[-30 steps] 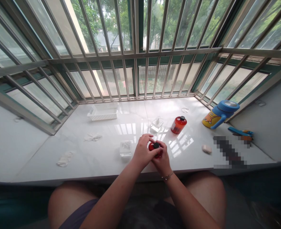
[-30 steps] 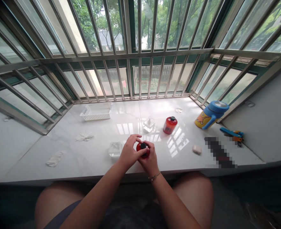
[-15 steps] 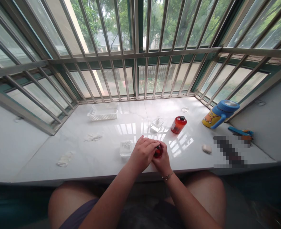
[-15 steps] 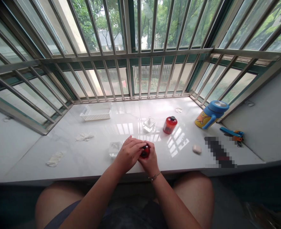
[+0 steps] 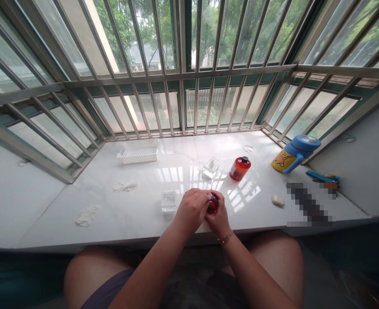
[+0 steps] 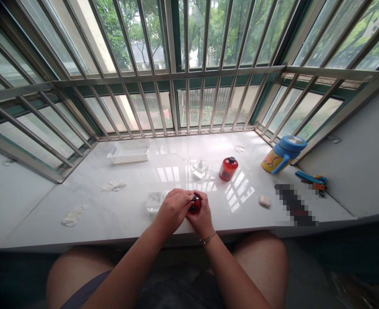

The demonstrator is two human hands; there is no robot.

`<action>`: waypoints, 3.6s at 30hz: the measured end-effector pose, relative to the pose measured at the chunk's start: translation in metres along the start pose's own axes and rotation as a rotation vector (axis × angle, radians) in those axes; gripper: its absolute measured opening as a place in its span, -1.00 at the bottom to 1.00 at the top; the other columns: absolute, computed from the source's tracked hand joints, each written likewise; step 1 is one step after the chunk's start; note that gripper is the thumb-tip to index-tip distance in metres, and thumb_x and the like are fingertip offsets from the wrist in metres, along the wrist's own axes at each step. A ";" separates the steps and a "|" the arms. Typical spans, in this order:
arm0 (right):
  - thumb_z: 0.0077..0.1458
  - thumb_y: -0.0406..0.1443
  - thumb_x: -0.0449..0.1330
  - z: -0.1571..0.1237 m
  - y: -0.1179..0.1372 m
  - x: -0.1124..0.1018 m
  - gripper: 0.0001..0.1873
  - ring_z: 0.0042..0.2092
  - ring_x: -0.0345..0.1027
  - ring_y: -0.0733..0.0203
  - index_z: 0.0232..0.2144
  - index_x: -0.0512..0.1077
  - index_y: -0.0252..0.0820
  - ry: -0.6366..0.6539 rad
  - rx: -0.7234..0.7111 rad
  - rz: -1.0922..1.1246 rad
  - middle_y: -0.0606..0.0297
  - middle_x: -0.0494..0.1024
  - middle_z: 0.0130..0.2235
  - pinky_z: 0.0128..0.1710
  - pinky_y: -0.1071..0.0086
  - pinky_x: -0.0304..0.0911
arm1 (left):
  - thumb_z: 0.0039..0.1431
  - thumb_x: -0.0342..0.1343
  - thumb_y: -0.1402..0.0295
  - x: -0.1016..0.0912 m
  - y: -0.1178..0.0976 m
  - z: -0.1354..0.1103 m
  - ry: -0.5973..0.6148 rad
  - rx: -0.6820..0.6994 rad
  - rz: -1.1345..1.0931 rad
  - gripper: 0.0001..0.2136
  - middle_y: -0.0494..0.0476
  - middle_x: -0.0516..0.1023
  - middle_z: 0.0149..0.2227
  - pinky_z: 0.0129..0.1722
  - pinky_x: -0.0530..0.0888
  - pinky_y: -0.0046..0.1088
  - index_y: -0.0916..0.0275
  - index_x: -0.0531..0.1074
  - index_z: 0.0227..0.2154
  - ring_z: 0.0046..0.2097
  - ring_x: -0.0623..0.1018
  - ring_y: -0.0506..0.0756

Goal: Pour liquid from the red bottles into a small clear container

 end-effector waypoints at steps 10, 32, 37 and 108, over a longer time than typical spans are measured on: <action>0.18 -0.25 0.37 -0.001 -0.005 0.001 -0.41 0.07 0.49 -0.03 0.21 0.33 -0.01 -0.011 0.007 -0.004 0.12 0.49 0.10 0.08 0.02 0.50 | 0.33 0.24 0.51 0.005 -0.003 0.005 -0.028 -0.046 -0.062 -0.89 0.24 0.69 0.01 0.08 0.60 -0.11 0.17 0.48 -0.27 0.04 0.62 0.24; 0.08 -0.25 0.43 -0.002 -0.007 0.001 -0.29 0.11 0.49 -0.07 0.24 0.31 0.00 0.007 0.007 -0.002 0.11 0.48 0.14 0.12 -0.02 0.49 | 0.30 0.31 0.44 0.004 0.000 0.015 -0.002 -0.144 -0.030 -0.89 0.14 0.62 -0.27 -0.10 0.57 -0.18 0.17 0.48 -0.31 -0.15 0.58 0.22; 0.10 -0.25 0.42 -0.002 -0.008 0.001 -0.32 0.13 0.48 -0.07 0.24 0.33 -0.01 0.004 -0.006 -0.015 0.12 0.49 0.14 0.16 -0.03 0.47 | 0.34 0.31 0.35 0.003 -0.002 0.018 0.007 -0.121 0.104 -0.83 0.12 0.56 -0.35 -0.17 0.50 -0.20 0.17 0.46 -0.36 -0.22 0.52 0.20; 0.10 -0.10 0.50 -0.003 -0.006 -0.002 -0.24 0.12 0.46 -0.06 0.27 0.31 0.02 0.027 0.035 -0.037 0.09 0.44 0.19 0.21 -0.10 0.45 | 0.25 0.19 0.10 -0.140 0.151 -0.162 0.091 -1.136 0.281 -0.72 0.11 0.74 -0.23 -0.11 0.57 -0.31 0.14 0.61 -0.13 -0.20 0.70 0.20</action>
Point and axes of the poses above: each hand's wrist, its own z-axis towards the middle knuckle, its own x-axis out of the palm, y = z × x, the point moved 3 cm from there along z, towards the middle knuckle
